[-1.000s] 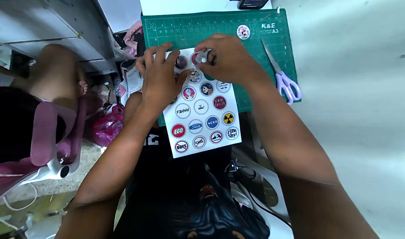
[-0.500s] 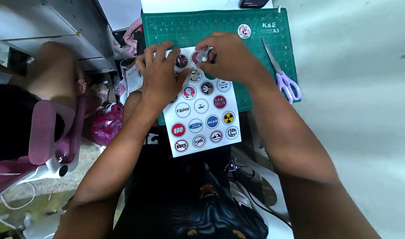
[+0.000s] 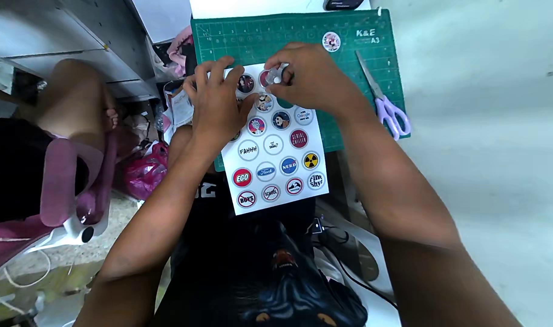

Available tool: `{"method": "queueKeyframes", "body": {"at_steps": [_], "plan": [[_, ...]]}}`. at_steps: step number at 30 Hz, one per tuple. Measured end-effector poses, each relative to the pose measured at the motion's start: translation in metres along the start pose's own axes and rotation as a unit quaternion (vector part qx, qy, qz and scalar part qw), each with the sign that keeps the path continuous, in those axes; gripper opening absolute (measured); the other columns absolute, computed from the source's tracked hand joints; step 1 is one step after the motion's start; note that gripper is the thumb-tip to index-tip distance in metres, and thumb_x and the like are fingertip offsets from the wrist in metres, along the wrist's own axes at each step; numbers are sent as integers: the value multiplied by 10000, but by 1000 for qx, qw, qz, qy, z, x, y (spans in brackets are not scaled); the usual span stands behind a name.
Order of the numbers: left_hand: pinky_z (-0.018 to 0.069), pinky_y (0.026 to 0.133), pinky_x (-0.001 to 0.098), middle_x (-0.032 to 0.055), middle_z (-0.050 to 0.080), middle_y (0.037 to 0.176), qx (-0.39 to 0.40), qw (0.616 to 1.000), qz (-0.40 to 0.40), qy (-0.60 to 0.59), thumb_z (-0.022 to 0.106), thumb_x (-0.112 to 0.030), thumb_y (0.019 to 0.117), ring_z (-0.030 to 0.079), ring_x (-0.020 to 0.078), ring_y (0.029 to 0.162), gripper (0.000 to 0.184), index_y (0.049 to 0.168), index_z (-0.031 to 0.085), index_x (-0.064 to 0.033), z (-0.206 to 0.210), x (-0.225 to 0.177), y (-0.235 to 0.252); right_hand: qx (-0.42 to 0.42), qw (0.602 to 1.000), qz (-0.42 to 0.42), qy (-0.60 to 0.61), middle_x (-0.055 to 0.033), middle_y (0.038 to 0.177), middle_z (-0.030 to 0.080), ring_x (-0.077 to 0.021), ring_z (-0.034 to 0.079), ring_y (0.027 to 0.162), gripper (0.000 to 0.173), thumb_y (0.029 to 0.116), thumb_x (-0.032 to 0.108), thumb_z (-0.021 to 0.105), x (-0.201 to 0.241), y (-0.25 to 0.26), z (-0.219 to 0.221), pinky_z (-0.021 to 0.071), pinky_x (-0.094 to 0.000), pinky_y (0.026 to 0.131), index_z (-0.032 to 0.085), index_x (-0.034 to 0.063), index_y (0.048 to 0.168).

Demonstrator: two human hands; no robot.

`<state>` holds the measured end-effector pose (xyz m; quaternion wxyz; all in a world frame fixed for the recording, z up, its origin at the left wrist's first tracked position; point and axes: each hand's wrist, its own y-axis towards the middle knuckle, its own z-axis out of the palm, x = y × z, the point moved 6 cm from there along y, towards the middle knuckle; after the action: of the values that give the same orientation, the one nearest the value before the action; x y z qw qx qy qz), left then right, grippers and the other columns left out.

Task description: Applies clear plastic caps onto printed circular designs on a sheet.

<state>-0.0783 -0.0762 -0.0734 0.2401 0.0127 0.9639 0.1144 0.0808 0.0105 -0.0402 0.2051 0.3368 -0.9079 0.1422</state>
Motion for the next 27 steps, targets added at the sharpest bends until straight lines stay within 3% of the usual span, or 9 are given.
{"method": "queueKeyframes", "body": {"at_steps": [5, 8, 10, 12, 14, 17, 20, 23, 27], "plan": [[314, 1045, 635, 39, 536, 1495, 6, 1000, 2, -1, 640, -533, 957, 438, 352, 1377, 503, 1330, 667, -197, 0, 1, 1, 1, 1000, 0, 2, -107, 1189, 663, -195, 674, 864, 336, 926, 242, 754, 0, 0, 0, 594, -401, 795, 702, 93, 1223], [261, 1083, 739, 76, 575, 1445, 68, 997, -14, -18, 647, -584, 936, 430, 391, 1401, 579, 1336, 663, -165, -11, 1, 19, 2, 1000, 5, 1, -110, 1192, 665, -215, 677, 897, 344, 931, 256, 747, 0, 0, -2, 588, -438, 823, 704, 95, 1231], [214, 1106, 755, 113, 639, 1340, 123, 992, -20, -21, 601, -661, 929, 471, 403, 1365, 637, 1297, 673, -146, -23, -1, 41, 5, 1000, 3, 0, -120, 1179, 666, -239, 669, 930, 352, 925, 251, 743, 2, -1, -2, 568, -459, 851, 705, 79, 1230], [264, 1069, 757, 123, 708, 1166, 172, 985, 8, -30, 605, -660, 927, 591, 383, 1215, 590, 1164, 713, -130, -30, -7, 67, 8, 1000, 3, -3, -126, 1154, 666, -247, 668, 915, 354, 910, 243, 757, 4, 0, -3, 566, -467, 848, 699, 56, 1205], [396, 941, 704, 98, 715, 1004, 212, 975, 59, -44, 668, -529, 943, 650, 328, 1024, 423, 1050, 732, -125, -32, -19, 89, 9, 1000, 9, -3, -122, 1143, 664, -242, 668, 897, 354, 901, 255, 767, 3, 1, -3, 568, -466, 838, 696, 51, 1182], [524, 843, 594, 89, 723, 956, 248, 958, 142, -27, 685, -284, 982, 683, 284, 927, 181, 1011, 759, -121, -39, -53, 99, 9, 1000, 25, 14, -119, 1117, 665, -237, 660, 883, 365, 889, 280, 782, 0, 2, -4, 559, -475, 838, 699, 53, 1162], [524, 829, 604, 90, 729, 973, 269, 952, 145, 32, 657, -264, 999, 689, 299, 948, 168, 999, 763, -134, -40, -75, 98, -9, 997, 56, 46, -95, 998, 685, -209, 659, 800, 386, 847, 288, 827, -5, 1, -5, 569, -454, 766, 687, 64, 1128], [490, 802, 686, 183, 698, 961, 279, 951, 100, 89, 737, -384, 937, 667, 401, 947, 323, 998, 740, -67, -28, -69, 109, 2, 997, 63, 53, -94, 1088, 686, -194, 657, 847, 443, 852, 283, 833, -5, 1, -4, 569, -426, 800, 687, 74, 1215], [469, 804, 703, 220, 678, 943, 298, 946, 94, 92, 820, -431, 851, 649, 425, 930, 454, 991, 711, -13, -16, -61, 122, 5, 997, 57, 52, -87, 1083, 682, -185, 648, 819, 383, 853, 268, 835, -5, 1, -4, 568, -418, 776, 698, 87, 1163]]}}
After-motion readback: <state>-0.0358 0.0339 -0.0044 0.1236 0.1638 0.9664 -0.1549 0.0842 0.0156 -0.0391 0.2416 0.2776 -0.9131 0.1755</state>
